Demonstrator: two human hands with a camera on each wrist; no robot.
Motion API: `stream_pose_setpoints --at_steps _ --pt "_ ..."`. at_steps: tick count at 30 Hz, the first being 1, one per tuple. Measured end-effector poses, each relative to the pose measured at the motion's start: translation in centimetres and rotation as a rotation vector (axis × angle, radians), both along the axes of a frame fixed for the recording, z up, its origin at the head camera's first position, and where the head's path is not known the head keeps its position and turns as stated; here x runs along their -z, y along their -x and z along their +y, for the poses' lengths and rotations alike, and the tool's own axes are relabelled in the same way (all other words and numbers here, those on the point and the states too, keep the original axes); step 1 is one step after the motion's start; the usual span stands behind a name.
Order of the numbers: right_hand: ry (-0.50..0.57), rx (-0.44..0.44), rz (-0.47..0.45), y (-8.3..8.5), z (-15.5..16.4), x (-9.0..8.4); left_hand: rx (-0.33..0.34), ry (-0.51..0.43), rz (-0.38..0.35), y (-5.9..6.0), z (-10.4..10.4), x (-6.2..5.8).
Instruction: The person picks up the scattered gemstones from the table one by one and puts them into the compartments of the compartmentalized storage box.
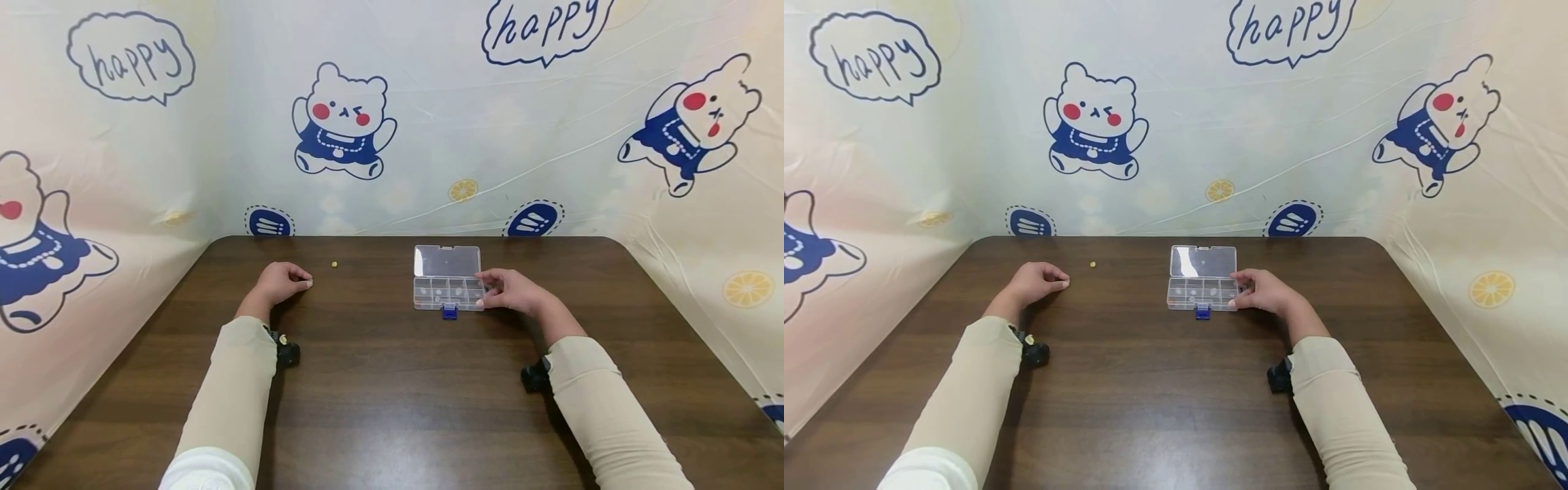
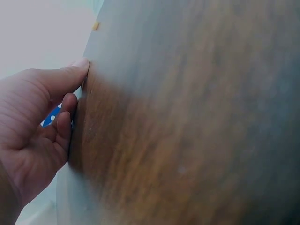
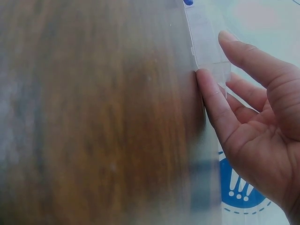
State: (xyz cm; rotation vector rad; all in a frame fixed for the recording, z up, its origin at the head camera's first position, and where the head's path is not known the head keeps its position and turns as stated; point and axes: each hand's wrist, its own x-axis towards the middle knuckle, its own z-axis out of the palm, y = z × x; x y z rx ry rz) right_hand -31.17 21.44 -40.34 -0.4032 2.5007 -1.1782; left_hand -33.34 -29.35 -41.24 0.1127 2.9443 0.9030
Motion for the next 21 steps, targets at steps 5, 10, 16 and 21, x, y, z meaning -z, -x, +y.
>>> stream_pose_setpoints --at_steps 5,10,16,21 --pt "0.006 0.006 0.0 -0.09 0.06 -0.21 -0.01 -0.026 -0.01 0.12 0.06 0.1" --pt "0.012 0.006 -0.005 -0.15 0.05 -0.24 -0.01 -0.046 0.002 0.05 0.18 0.19" --pt "0.01 0.003 -0.002 -0.09 -0.04 -0.14 -0.019 -0.092 0.013 -0.09 0.25 0.44" --pt "0.007 0.005 -0.004 -0.13 -0.25 -0.18 -0.004 -0.117 0.025 -0.36 0.12 0.46"
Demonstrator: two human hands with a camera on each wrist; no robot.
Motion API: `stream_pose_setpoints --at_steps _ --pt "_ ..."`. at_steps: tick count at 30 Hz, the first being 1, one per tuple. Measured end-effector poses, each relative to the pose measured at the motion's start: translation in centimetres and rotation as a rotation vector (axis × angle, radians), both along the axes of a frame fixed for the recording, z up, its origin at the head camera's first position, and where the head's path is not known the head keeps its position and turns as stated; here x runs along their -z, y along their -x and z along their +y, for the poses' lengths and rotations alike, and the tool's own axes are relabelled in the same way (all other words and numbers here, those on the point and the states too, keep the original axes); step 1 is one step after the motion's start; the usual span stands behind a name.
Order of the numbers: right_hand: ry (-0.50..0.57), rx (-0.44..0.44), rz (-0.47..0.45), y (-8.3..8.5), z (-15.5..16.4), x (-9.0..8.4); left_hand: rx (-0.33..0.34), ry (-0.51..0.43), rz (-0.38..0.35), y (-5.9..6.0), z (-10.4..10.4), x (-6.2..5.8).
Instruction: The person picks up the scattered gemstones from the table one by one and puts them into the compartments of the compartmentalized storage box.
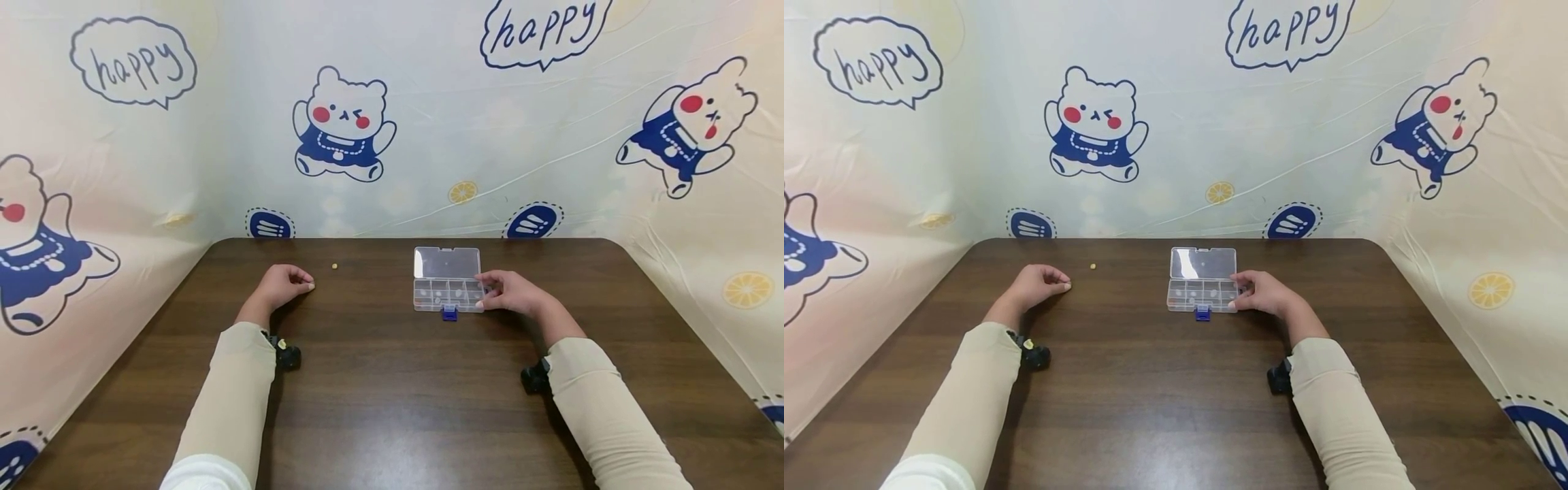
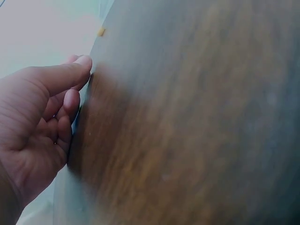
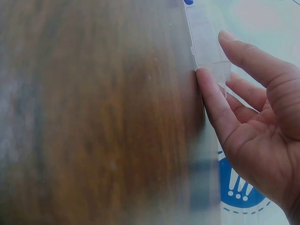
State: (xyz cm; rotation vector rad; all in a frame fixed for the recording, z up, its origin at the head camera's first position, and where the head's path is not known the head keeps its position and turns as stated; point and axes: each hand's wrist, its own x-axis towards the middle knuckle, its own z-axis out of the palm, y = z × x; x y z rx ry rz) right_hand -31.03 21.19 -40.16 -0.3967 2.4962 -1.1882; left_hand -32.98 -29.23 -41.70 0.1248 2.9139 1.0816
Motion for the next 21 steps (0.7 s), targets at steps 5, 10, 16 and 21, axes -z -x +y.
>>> stream_pose_setpoints --at_steps 5,10,16,21 --pt "0.005 0.002 -0.007 -0.2 -0.2 -0.2 -0.007 -0.016 0.002 -0.2 -0.1 -0.2" --pt "0.009 0.012 -0.006 -0.3 -0.2 -0.2 -0.009 -0.025 0.026 -0.3 0.0 -0.6" --pt "0.005 0.004 0.001 -0.2 0.1 0.0 0.011 -0.032 0.026 -0.3 0.1 -0.9" --pt "0.008 0.002 -0.002 -0.1 0.2 0.1 0.023 -0.042 0.002 -0.6 0.4 -1.2"
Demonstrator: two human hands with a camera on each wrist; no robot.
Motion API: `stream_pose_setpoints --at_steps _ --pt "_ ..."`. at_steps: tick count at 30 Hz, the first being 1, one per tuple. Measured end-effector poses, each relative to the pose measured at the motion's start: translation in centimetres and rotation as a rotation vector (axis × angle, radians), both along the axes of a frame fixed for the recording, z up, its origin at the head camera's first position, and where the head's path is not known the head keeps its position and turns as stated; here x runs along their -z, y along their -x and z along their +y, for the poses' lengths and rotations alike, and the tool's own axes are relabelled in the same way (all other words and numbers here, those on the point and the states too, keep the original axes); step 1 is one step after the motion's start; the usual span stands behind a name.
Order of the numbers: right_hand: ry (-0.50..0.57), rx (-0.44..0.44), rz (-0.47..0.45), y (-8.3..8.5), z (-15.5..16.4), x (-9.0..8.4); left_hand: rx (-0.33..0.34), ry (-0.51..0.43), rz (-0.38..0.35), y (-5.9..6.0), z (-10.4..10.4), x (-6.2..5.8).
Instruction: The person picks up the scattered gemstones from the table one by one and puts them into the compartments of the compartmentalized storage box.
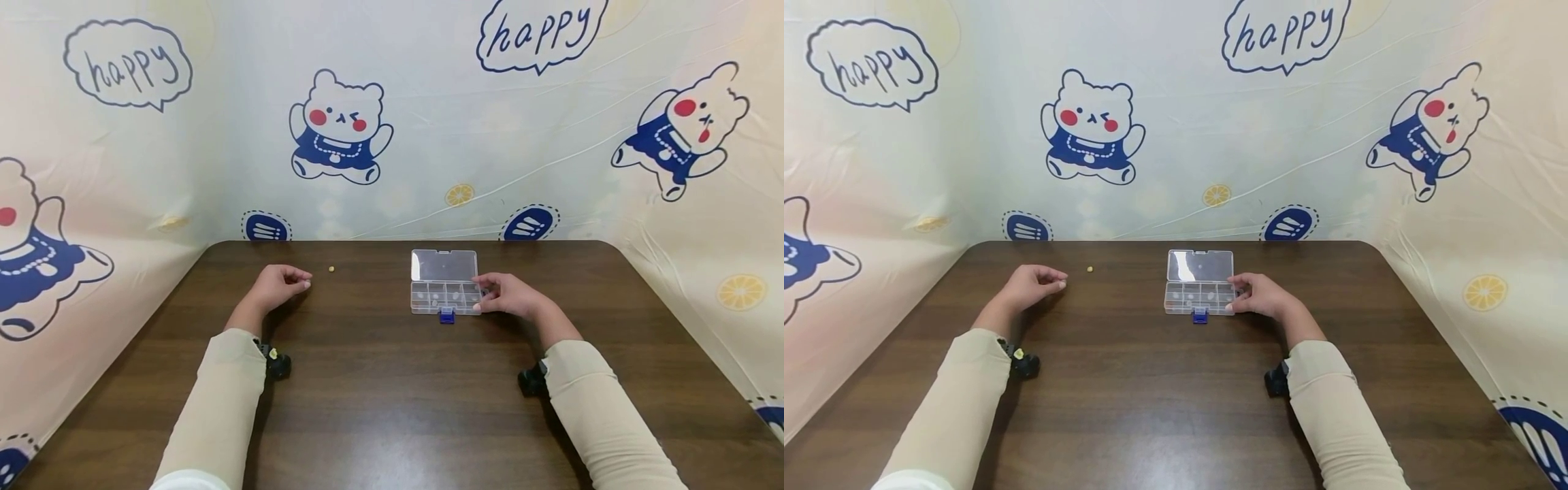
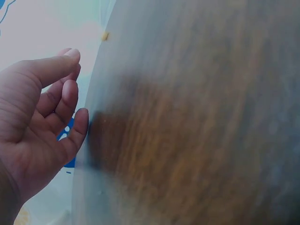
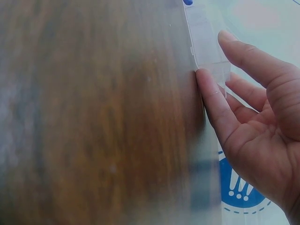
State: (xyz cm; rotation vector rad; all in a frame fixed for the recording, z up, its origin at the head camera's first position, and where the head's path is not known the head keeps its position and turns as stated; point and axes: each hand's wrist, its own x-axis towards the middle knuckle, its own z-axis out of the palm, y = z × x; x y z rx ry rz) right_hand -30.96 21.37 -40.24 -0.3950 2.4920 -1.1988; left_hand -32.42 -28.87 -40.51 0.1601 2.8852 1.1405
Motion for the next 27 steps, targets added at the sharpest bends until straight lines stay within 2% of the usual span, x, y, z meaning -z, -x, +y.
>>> stream_pose_setpoints --at_steps 11,27 --pt "-0.011 0.001 0.003 0.0 0.0 0.0 0.032 -0.008 0.033 -0.4 1.2 -0.5" --pt "-0.012 0.001 0.014 -0.1 -0.2 -0.1 0.114 -0.02 0.057 -0.8 3.4 -1.5"
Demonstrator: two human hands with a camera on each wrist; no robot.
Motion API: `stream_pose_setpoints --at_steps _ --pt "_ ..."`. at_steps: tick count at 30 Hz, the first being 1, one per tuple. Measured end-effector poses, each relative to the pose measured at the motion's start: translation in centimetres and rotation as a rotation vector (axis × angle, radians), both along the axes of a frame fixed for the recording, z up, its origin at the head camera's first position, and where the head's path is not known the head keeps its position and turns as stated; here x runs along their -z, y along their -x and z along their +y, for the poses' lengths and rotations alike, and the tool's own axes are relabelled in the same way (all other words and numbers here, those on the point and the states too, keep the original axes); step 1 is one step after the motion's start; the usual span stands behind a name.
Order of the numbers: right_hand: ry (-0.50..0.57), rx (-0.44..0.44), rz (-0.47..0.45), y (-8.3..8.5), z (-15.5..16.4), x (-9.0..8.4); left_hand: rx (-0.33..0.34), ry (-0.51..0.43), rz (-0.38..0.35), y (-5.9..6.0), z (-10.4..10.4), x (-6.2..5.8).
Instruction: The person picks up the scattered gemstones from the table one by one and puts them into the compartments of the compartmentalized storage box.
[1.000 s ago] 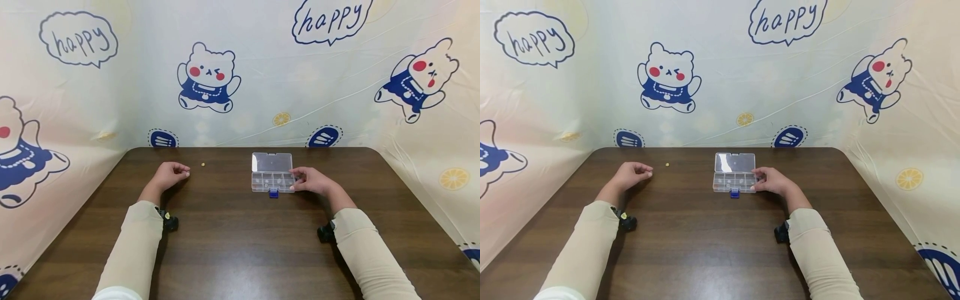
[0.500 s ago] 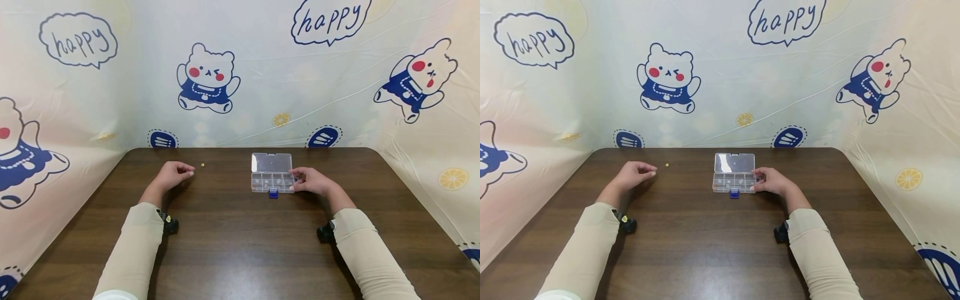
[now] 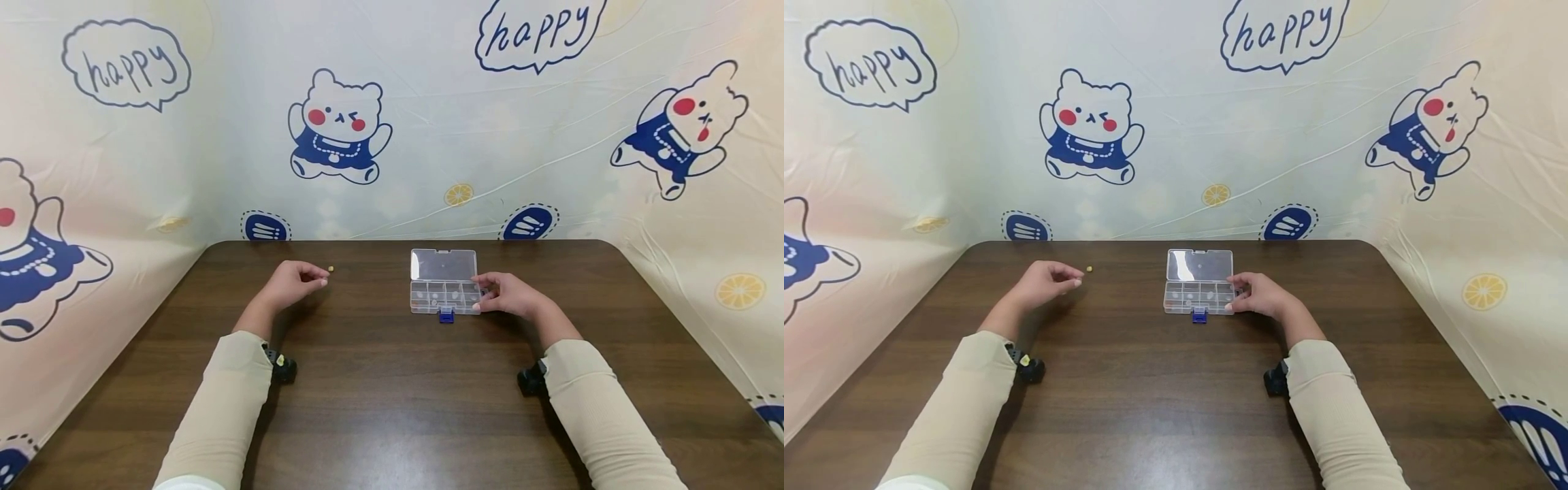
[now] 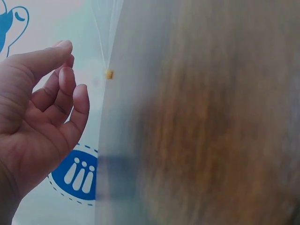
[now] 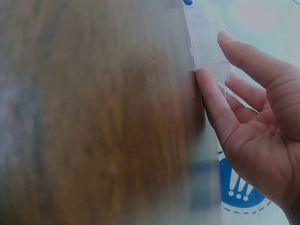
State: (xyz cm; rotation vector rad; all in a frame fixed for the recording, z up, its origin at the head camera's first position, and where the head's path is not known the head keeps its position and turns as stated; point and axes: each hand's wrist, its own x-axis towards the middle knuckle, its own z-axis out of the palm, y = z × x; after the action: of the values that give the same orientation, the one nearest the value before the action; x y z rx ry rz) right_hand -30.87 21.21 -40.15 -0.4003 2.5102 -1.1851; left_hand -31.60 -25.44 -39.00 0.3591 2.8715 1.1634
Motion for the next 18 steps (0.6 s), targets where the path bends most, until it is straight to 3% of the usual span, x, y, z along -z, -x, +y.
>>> stream_pose_setpoints --at_steps 18 --pt "0.014 0.007 -0.003 -0.2 -0.2 -0.2 0.077 -0.012 0.026 -0.6 2.3 -1.1"
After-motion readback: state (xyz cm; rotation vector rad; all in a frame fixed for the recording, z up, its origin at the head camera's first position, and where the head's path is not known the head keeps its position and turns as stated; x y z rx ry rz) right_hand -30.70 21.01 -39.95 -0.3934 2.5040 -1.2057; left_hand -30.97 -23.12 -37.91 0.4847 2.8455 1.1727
